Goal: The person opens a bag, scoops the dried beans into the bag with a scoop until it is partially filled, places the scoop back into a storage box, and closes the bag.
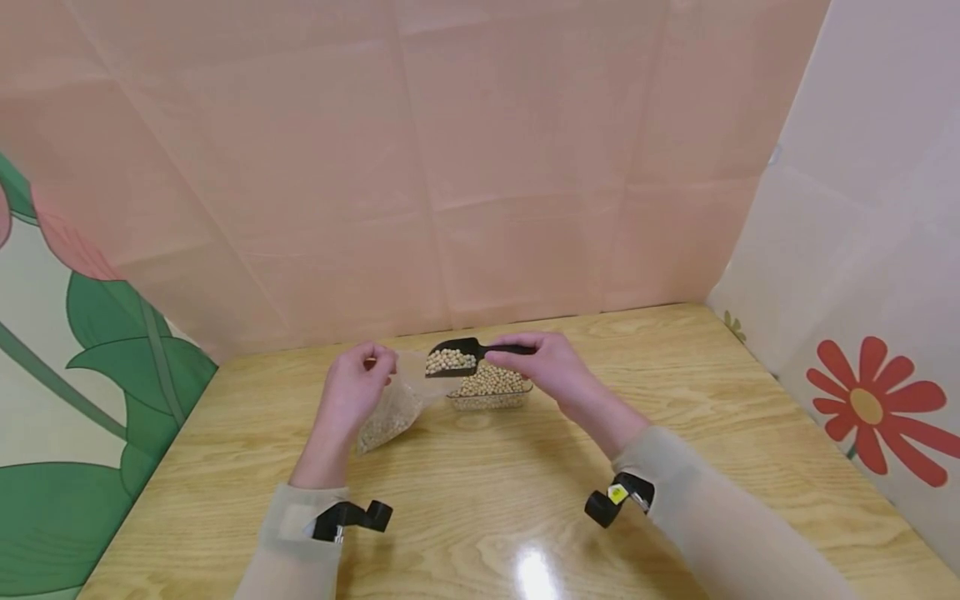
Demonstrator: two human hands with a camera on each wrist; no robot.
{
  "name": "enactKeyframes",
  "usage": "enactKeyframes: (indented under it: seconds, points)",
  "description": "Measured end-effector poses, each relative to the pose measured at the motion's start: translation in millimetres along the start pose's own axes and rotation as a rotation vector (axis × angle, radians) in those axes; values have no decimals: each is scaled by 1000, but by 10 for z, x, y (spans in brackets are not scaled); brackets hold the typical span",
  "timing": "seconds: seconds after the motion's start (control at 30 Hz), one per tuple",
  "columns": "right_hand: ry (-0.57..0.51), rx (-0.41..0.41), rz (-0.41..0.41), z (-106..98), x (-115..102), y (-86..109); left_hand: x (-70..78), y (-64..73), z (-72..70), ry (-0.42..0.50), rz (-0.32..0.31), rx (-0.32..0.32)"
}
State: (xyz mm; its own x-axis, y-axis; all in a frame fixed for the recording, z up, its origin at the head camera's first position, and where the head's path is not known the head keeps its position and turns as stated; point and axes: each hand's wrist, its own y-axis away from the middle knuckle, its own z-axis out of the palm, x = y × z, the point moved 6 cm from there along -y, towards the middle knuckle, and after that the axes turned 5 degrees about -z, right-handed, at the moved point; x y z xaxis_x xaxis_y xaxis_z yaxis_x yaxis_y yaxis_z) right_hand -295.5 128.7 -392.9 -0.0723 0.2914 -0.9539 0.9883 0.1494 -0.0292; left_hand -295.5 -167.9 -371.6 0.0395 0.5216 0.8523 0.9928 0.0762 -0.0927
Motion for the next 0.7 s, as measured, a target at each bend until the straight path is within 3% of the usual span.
enactKeyframes:
  seconds: [0.37, 0.7]
  points:
    - [89, -26, -9, 107, -137, -47, -8, -5, -8, -1, 5, 11]
    - [213, -43, -81, 164, -294, -62, -2, -1, -7, 9, -2, 15]
